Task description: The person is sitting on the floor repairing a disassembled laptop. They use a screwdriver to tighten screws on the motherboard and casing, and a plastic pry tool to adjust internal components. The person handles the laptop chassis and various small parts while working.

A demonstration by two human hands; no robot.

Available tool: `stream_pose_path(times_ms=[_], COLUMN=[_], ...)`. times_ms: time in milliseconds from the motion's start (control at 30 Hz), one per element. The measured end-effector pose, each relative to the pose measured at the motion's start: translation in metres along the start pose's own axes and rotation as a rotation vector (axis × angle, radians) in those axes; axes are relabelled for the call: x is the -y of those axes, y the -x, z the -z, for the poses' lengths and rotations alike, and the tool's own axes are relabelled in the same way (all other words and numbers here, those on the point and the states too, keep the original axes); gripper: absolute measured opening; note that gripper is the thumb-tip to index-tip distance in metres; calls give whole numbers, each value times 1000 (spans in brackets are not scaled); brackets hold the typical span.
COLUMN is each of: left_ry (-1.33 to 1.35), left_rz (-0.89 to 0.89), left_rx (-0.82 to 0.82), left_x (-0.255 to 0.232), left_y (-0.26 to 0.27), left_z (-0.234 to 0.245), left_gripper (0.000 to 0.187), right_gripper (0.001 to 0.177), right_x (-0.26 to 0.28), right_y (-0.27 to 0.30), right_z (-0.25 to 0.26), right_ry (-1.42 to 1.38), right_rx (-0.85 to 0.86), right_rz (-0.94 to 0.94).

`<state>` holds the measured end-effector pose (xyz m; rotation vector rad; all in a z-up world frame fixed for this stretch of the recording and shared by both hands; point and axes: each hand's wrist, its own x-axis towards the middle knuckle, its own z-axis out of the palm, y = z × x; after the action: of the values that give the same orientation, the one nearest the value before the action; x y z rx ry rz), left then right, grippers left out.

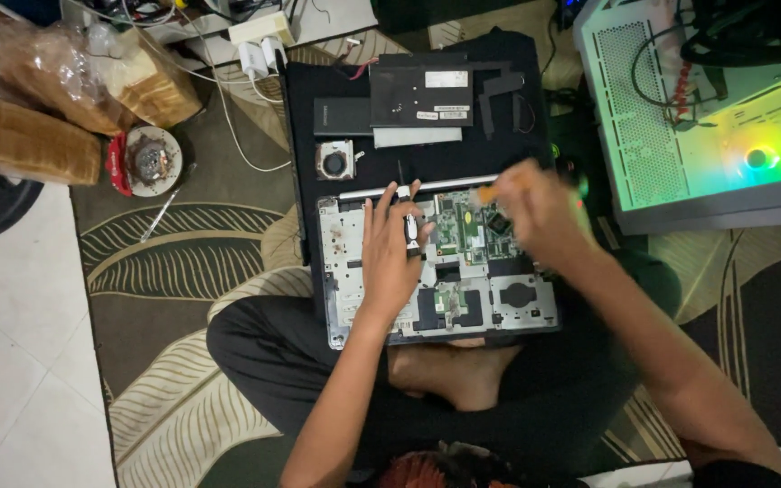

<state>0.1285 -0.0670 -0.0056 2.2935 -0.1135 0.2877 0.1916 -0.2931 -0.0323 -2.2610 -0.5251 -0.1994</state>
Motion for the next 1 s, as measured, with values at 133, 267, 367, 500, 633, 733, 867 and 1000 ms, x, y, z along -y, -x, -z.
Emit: stream_pose_path(times_ms=[133,267,367,500,633,733,867,1000], left_ry=[-3,6,-2,-20,-33,-23,-26,-25], left_rz=[8,-4,-6,-1,-18,-25,-25,-29], left_rx=[14,9,12,6,-18,-40,-31,-32], left_x=[-1,-4,-4,-1,0,-2,0,2], left_y=[1,-1,2,0,-1,0,0,1], left_z=[1,4,2,1,1,0,-1,-4], left_gripper=[22,21,21,22,21,20,22,22], right_gripper=[19,22,15,10,12,7,7,19], right_x=[17,28,-21,5,24,-8,23,-5], right_y=[13,43,36,34,41,31,53,55], right_z=[4,8,19,24,28,38,36,49], right_ry=[644,239,367,137,16,118,73,-259], right_rx=[-214,193,-57,4,208,42,76,-137], right_rz=[540,248,244,84,54,-25,-26,-90])
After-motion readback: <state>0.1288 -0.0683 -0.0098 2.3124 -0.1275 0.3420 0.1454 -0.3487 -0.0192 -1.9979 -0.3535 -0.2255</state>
